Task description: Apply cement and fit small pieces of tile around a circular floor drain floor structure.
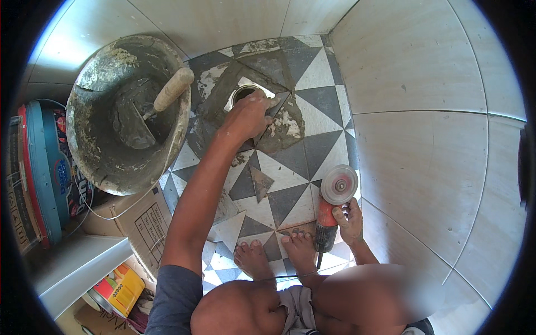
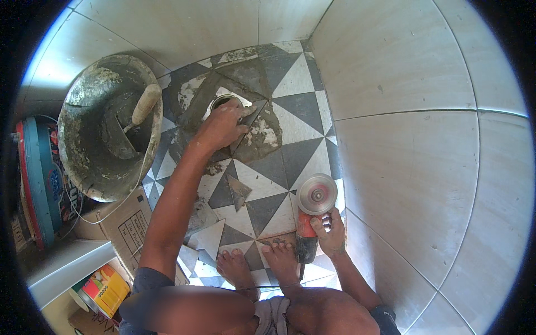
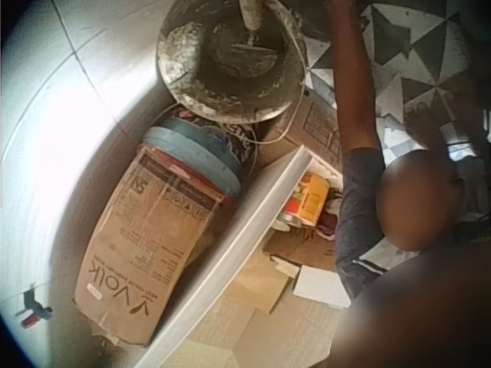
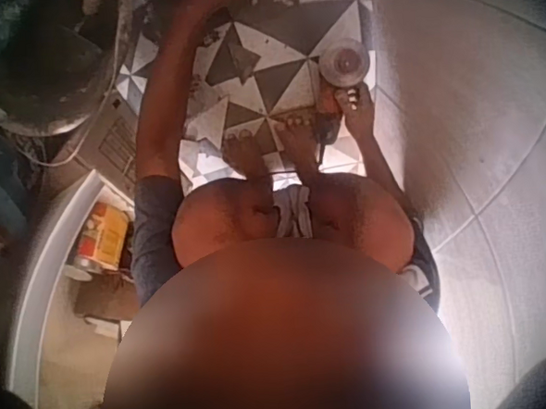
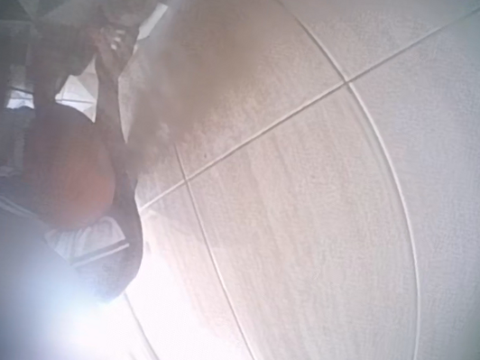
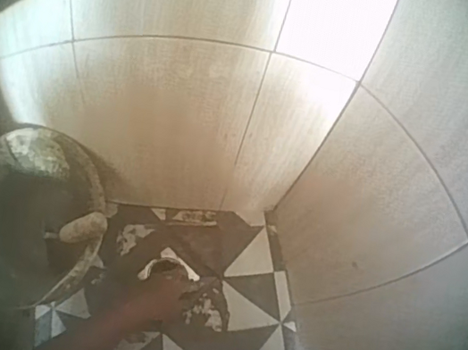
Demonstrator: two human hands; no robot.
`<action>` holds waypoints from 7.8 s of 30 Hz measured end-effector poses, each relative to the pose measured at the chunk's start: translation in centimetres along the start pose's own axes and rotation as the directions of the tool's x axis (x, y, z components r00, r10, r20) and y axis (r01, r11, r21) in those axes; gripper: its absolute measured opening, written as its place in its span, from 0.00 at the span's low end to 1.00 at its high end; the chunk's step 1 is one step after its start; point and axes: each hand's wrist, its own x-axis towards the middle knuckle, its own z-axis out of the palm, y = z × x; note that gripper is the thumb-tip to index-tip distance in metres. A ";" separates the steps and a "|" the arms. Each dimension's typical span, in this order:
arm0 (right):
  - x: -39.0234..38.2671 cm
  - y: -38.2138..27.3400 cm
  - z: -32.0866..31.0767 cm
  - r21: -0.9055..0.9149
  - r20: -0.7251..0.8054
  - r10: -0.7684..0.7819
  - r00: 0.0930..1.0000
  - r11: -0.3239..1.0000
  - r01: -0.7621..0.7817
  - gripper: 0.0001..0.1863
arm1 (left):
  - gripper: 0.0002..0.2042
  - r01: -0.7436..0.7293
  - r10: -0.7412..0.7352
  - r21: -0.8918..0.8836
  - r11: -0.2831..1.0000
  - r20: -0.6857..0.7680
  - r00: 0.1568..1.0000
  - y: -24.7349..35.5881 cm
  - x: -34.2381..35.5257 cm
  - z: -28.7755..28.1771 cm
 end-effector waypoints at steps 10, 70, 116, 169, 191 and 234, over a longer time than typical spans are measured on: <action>0.3 -0.9 0.4 0.011 -0.001 -0.015 1.000 1.000 0.015 0.36 | 0.20 -0.008 0.008 0.013 1.000 0.003 1.000 0.0 0.4 0.2; 19.7 -17.5 15.0 -0.896 0.251 -0.541 0.803 0.184 0.405 0.32 | 0.21 -0.011 0.075 0.193 0.981 -0.328 0.942 0.8 -11.7 5.8; 22.2 -17.1 13.8 -0.817 0.245 -0.609 0.754 0.289 0.499 0.20 | 0.11 -0.188 0.175 -0.015 0.982 -0.299 0.938 -4.5 -4.7 2.4; 17.1 -14.7 11.4 -0.885 0.219 -0.478 0.851 0.270 0.380 0.24 | 0.28 -0.203 0.276 0.332 0.921 -0.191 0.942 -2.0 -7.5 3.4; 13.9 -17.6 13.9 -0.654 0.066 -0.636 0.768 0.554 0.515 0.18 | 0.25 -0.100 0.139 0.180 0.979 -0.221 0.965 2.6 -12.3 6.3; 25.0 -16.1 17.9 -0.155 -0.478 -0.744 0.468 0.595 0.789 0.20 | 0.26 -0.123 0.153 0.294 0.948 -0.080 0.985 2.7 -10.1 5.3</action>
